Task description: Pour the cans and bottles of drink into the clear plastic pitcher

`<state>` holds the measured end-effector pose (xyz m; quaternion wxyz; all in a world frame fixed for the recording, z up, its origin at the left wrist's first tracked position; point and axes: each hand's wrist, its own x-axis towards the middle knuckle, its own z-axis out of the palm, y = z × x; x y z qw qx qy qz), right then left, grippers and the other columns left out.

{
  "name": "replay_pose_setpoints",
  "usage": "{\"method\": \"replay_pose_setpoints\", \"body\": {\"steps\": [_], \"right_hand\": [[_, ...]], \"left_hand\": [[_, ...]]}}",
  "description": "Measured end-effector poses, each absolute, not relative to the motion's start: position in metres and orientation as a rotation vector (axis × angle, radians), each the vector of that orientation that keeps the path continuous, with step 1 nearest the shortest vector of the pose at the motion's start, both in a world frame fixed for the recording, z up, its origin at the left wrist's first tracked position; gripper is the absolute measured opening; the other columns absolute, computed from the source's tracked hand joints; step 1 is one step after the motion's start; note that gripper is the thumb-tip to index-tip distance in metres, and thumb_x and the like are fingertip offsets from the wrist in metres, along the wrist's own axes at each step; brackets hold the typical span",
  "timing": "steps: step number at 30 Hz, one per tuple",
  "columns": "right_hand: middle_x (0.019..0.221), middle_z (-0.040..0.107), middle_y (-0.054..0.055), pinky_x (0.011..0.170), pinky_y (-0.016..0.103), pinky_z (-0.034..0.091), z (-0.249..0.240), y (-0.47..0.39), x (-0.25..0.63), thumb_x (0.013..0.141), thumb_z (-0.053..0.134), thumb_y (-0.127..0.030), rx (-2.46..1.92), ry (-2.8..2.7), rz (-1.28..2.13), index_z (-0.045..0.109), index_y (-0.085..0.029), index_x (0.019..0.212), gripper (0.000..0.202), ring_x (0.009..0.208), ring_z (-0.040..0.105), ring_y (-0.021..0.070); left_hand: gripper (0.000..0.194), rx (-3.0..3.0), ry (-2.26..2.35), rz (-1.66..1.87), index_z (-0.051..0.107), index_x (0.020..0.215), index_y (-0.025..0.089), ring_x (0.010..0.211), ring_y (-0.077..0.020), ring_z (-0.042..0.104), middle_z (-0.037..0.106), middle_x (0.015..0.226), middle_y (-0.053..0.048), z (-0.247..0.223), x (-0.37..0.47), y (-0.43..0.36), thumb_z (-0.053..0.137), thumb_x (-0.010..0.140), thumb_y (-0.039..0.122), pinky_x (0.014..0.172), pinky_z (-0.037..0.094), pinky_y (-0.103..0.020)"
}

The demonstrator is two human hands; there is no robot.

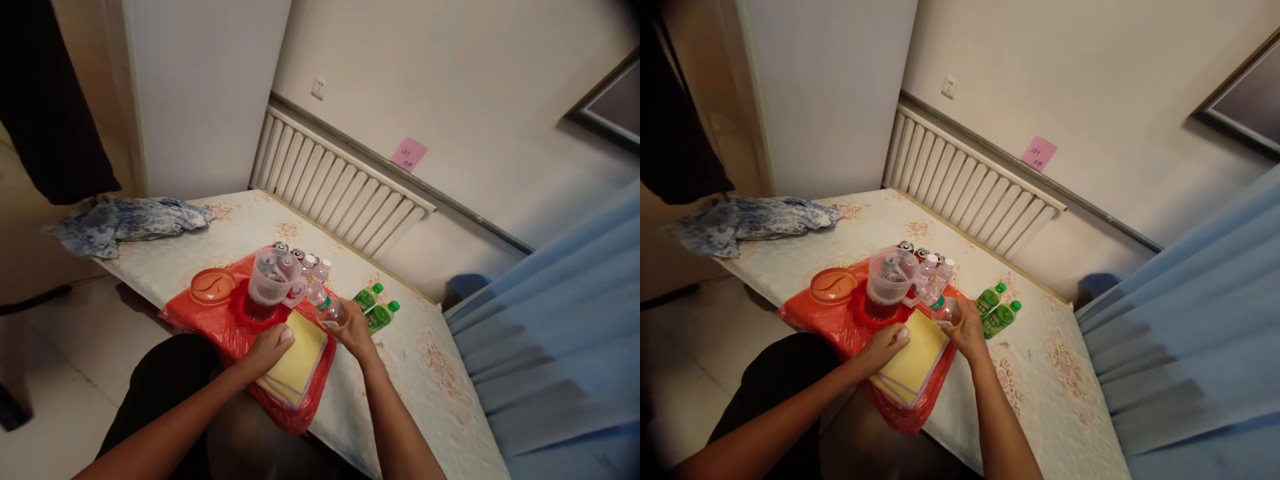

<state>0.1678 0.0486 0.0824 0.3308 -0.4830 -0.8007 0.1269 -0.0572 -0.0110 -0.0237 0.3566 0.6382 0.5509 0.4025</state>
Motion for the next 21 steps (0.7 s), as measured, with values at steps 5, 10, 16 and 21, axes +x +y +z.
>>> {"method": "replay_pose_setpoints", "body": {"steps": [5, 10, 16, 21], "right_hand": [[0.109, 0.060, 0.009, 0.091, 0.039, 0.048, 0.122, 0.071, 0.151, 0.074, 0.076, -0.024, -1.359, -2.197, -0.034, 0.063, -0.021, 0.129, 0.057, 0.100, 0.058, 0.0267], [0.117, 0.060, 0.012, 0.091, 0.039, 0.043, 0.153, 0.087, 0.131, 0.078, 0.074, -0.026, -1.462, -2.368, -0.333, 0.059, -0.022, 0.136, 0.061, 0.105, 0.053, 0.0293], [0.121, 0.057, 0.011, 0.090, 0.037, 0.036, 0.173, 0.097, 0.112, 0.083, 0.066, -0.022, -1.491, -2.480, -0.575, 0.057, -0.026, 0.137, 0.055, 0.107, 0.049, 0.0285], [0.123, 0.057, 0.012, 0.092, 0.039, 0.031, 0.184, 0.101, 0.102, 0.084, 0.062, -0.018, -1.485, -2.518, -0.702, 0.058, -0.026, 0.136, 0.052, 0.109, 0.047, 0.0292]], "left_hand": [[0.021, 1.580, 1.409, 1.006, 0.055, 0.081, 0.021, 0.066, -0.0159, 0.051, 0.050, 0.069, 0.004, -0.058, -0.051, -0.011, 0.049, 0.083, 0.041, 0.062, 0.037, -0.026], [0.019, 1.535, 1.450, 1.013, 0.054, 0.083, 0.022, 0.064, -0.0152, 0.050, 0.044, 0.064, 0.005, -0.074, -0.052, -0.009, 0.048, 0.085, 0.040, 0.059, 0.034, -0.025], [0.017, 1.550, 1.474, 1.027, 0.056, 0.086, 0.022, 0.069, -0.0163, 0.052, 0.049, 0.070, 0.004, -0.073, -0.051, -0.011, 0.051, 0.084, 0.038, 0.064, 0.036, -0.026], [0.016, 1.556, 1.489, 1.021, 0.057, 0.087, 0.021, 0.071, -0.0170, 0.053, 0.053, 0.073, 0.003, -0.066, -0.051, -0.014, 0.051, 0.085, 0.036, 0.067, 0.037, -0.027]]}}
